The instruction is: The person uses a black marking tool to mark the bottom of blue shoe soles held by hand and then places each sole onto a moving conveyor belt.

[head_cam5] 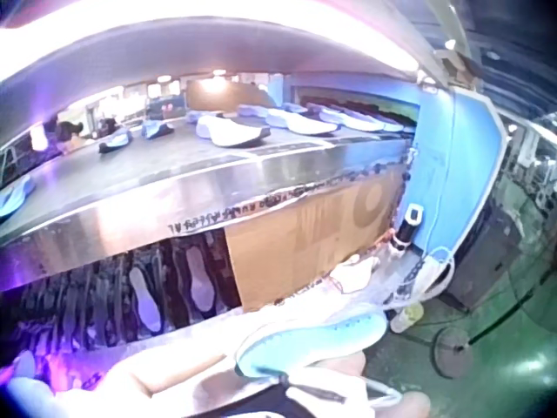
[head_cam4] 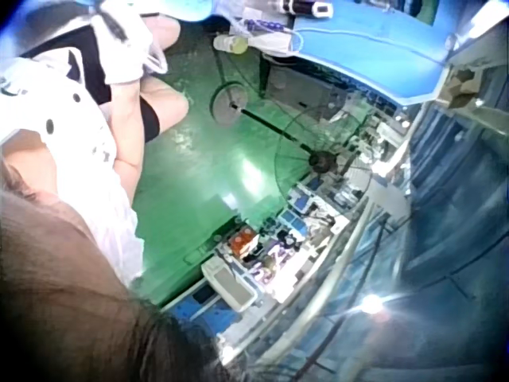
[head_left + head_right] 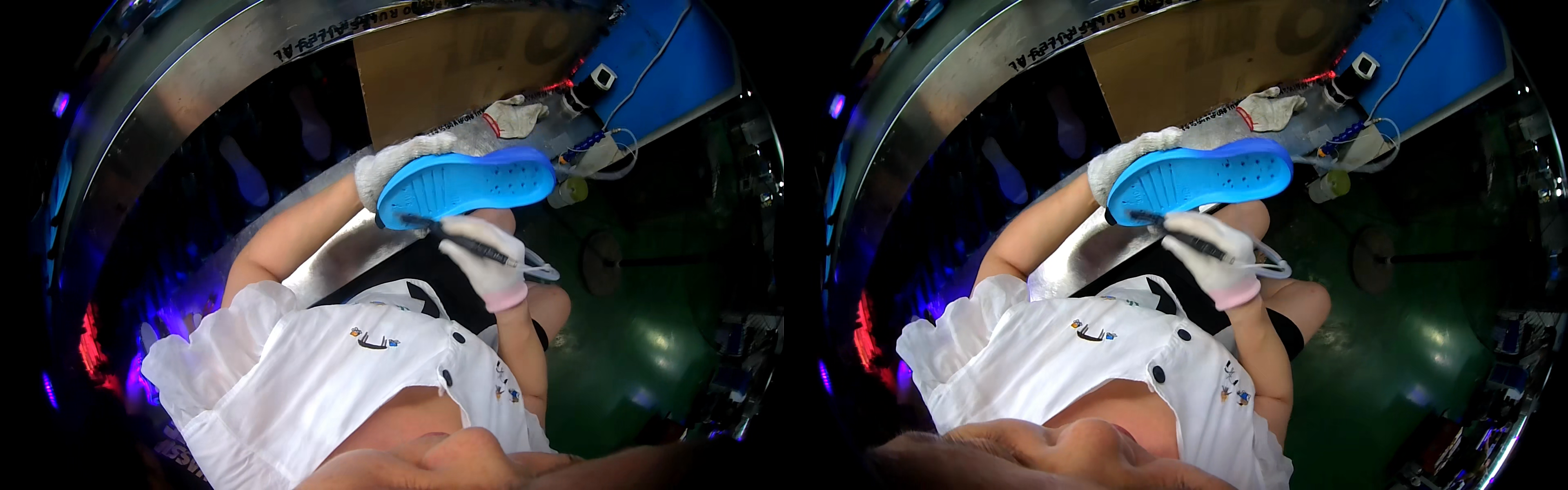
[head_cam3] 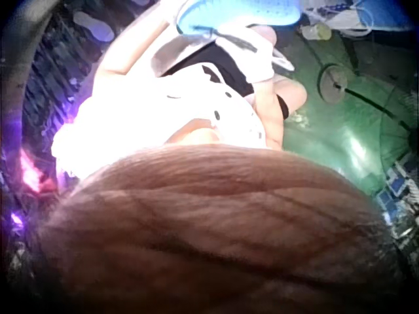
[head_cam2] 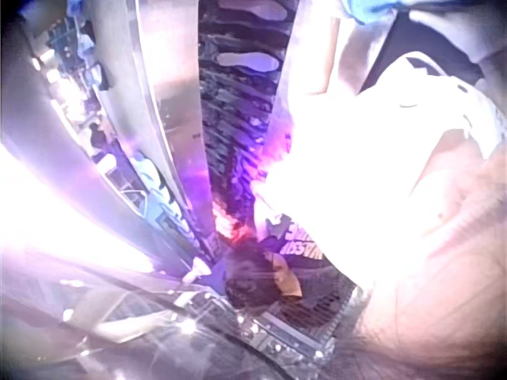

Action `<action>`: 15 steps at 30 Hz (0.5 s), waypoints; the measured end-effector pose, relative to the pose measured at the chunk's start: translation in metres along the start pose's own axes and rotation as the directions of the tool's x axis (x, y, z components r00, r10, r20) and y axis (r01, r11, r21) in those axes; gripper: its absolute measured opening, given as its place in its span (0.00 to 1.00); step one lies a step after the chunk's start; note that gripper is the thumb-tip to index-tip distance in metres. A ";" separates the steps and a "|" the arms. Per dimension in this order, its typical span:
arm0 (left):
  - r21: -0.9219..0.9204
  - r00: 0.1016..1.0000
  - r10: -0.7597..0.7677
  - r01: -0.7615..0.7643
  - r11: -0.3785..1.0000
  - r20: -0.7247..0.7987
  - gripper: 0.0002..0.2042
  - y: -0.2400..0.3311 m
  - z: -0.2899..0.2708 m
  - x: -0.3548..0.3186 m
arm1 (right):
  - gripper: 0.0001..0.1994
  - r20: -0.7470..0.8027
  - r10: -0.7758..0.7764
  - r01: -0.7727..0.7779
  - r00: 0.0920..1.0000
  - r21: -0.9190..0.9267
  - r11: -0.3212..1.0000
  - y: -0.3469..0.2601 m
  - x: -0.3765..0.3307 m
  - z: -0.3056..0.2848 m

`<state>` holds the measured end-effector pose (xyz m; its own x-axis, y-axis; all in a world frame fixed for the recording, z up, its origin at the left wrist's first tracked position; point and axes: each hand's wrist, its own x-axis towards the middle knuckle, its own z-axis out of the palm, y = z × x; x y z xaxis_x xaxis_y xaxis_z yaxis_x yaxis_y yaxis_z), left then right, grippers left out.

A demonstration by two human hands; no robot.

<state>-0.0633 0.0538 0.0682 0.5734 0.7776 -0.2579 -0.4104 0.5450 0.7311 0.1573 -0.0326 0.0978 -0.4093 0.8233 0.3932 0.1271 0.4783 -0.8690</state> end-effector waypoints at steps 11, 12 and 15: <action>0.447 0.749 0.411 -0.648 0.616 0.519 0.32 0.023 -0.012 0.002 | 0.11 0.092 -0.271 0.286 0.958 -0.308 0.907 -0.006 0.000 -0.001; 0.509 0.715 0.404 -0.694 0.509 0.570 0.38 0.011 -0.036 0.018 | 0.11 0.195 -0.297 0.351 0.935 -0.379 0.856 -0.014 -0.002 -0.003; 0.572 0.644 0.329 -0.765 0.296 0.691 0.54 0.016 -0.038 0.033 | 0.12 0.157 -0.271 0.312 0.950 -0.432 0.846 -0.028 -0.004 -0.013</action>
<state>-0.0779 0.0996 0.0474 0.7239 0.4635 0.5109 -0.1545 -0.6129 0.7749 0.1677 -0.0457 0.1245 -0.5649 0.6047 0.5615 0.3703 0.7939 -0.4823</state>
